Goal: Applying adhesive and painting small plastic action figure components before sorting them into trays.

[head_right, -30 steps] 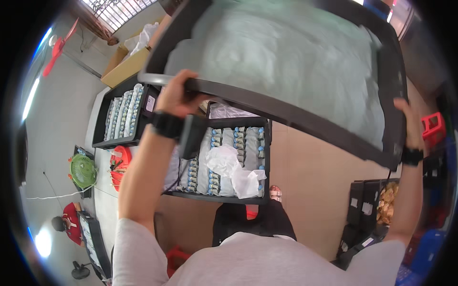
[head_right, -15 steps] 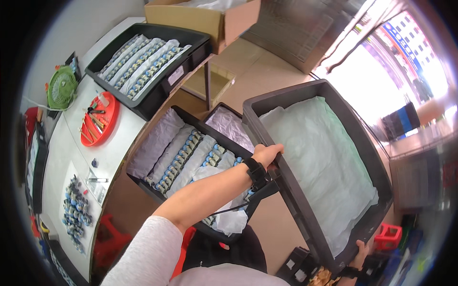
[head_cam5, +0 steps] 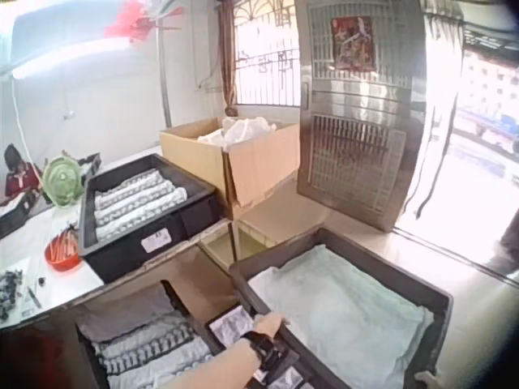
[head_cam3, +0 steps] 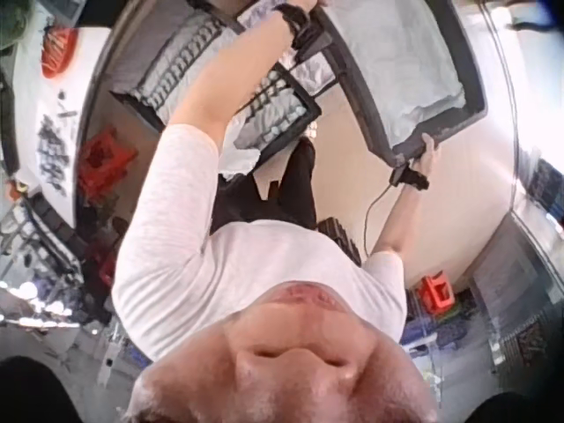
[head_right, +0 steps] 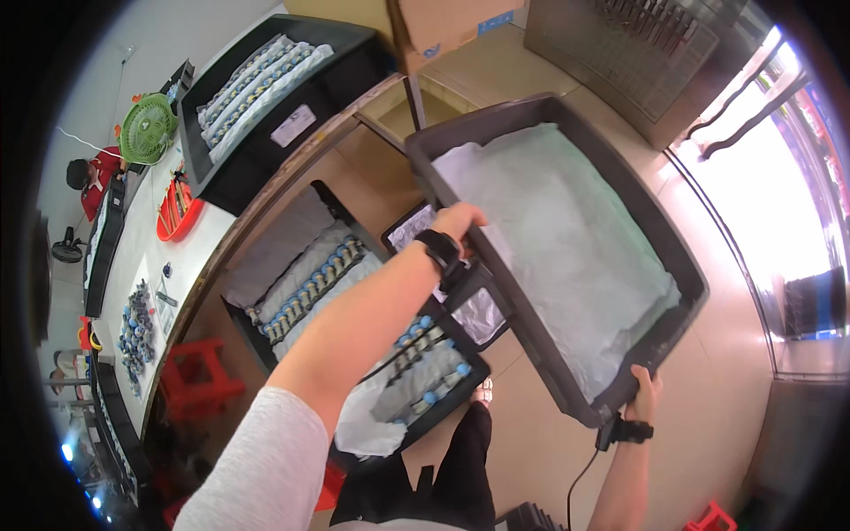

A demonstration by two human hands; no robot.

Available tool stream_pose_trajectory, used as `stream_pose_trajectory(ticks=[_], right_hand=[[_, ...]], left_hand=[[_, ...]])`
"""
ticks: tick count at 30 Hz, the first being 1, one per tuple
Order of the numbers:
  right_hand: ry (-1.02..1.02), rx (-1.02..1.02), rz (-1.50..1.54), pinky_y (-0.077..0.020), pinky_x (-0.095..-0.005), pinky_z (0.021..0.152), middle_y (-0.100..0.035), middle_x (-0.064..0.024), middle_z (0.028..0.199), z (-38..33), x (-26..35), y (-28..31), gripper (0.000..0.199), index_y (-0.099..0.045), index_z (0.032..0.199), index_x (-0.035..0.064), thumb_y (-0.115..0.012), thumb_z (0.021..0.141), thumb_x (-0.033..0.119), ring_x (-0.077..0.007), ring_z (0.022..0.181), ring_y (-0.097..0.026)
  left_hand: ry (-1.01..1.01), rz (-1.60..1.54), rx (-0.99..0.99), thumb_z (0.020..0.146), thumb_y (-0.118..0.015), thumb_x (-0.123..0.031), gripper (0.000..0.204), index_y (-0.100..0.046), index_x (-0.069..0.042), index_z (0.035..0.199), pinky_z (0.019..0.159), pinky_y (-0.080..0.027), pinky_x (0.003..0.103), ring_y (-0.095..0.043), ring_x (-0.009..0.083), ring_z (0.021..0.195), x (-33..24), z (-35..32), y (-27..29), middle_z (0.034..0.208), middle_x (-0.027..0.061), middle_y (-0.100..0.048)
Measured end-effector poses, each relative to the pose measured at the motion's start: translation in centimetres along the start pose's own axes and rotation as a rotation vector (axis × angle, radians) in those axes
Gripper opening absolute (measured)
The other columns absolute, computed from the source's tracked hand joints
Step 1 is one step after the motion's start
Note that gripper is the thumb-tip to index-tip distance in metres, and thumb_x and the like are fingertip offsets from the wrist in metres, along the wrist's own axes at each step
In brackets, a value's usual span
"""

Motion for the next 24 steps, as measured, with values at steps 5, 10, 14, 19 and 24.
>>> stream_pose_trajectory(ticks=[5, 10, 14, 19, 24], right_hand=[[-0.074, 0.093, -0.012, -0.0417, -0.0234, 0.065, -0.054, -0.0031, 0.079, 10.7, -4.3, -4.6, 0.025, -0.052, 0.09, -0.0012, -0.06, 0.067, 0.002, -0.0127, 0.071, -0.052], [-0.209, 0.122, -0.036, -0.0413, -0.0238, 0.054, -0.054, -0.0026, 0.075, 16.5, -10.3, -9.3, 0.024, -0.052, 0.088, -0.0015, -0.061, 0.066, 0.004, -0.012, 0.061, -0.051], [-0.377, 0.184, -0.055, -0.0402, -0.0244, 0.06, -0.052, -0.0026, 0.077, 19.6, -16.7, -13.2, 0.028, -0.052, 0.09, -0.0003, -0.063, 0.066, 0.009, -0.0132, 0.066, -0.05], [-0.406, 0.096, -0.109, -0.0383, -0.0241, 0.046, -0.051, -0.0017, 0.068, 22.8, -23.3, -15.5, 0.026, -0.05, 0.081, 0.0025, -0.066, 0.063, 0.011, -0.0116, 0.053, -0.048], [-0.36, 0.066, -0.17, -0.0377, -0.0235, 0.049, -0.051, 0.0, 0.069, 24.0, -30.9, -15.8, 0.027, -0.05, 0.084, 0.0048, -0.066, 0.064, 0.011, -0.0106, 0.057, -0.049]], left_hand=[[0.091, -0.001, -0.108, 0.059, -0.058, -0.01, 0.025, -0.053, 0.003, 0.08, 0.051, -0.046, 0.04, -0.054, 0.0276, 0.061, 1.2, 9.0, 3.3, 0.077, 0.0172, -0.054], [0.083, -0.109, -0.192, 0.062, -0.058, -0.01, 0.029, -0.047, 0.0, 0.087, 0.067, -0.044, 0.045, -0.051, 0.0297, 0.076, 1.5, 13.4, 5.2, 0.084, 0.0149, -0.049], [-0.089, 0.359, -0.272, 0.064, -0.058, -0.008, 0.041, -0.045, 0.0, 0.102, 0.083, -0.038, 0.047, -0.049, 0.0273, 0.092, -1.3, 14.4, 7.3, 0.098, 0.0138, -0.05], [-0.282, 0.465, -0.008, 0.077, -0.055, -0.007, 0.053, -0.034, -0.001, 0.126, 0.083, -0.038, 0.027, -0.048, 0.0171, 0.104, -4.8, 4.4, 5.4, 0.12, 0.0111, -0.045], [-0.286, 0.452, -0.236, 0.08, -0.047, 0.003, 0.033, -0.047, 0.0, 0.113, 0.081, -0.041, 0.026, -0.055, 0.0174, 0.097, -2.5, -9.4, 15.2, 0.112, 0.0081, -0.052]])
Point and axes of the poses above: each hand's wrist, its own z-axis towards the middle knuckle, its own y-axis out of the back of the hand, x = y × z, the point moved 9 cm from there along z, towards the middle knuckle
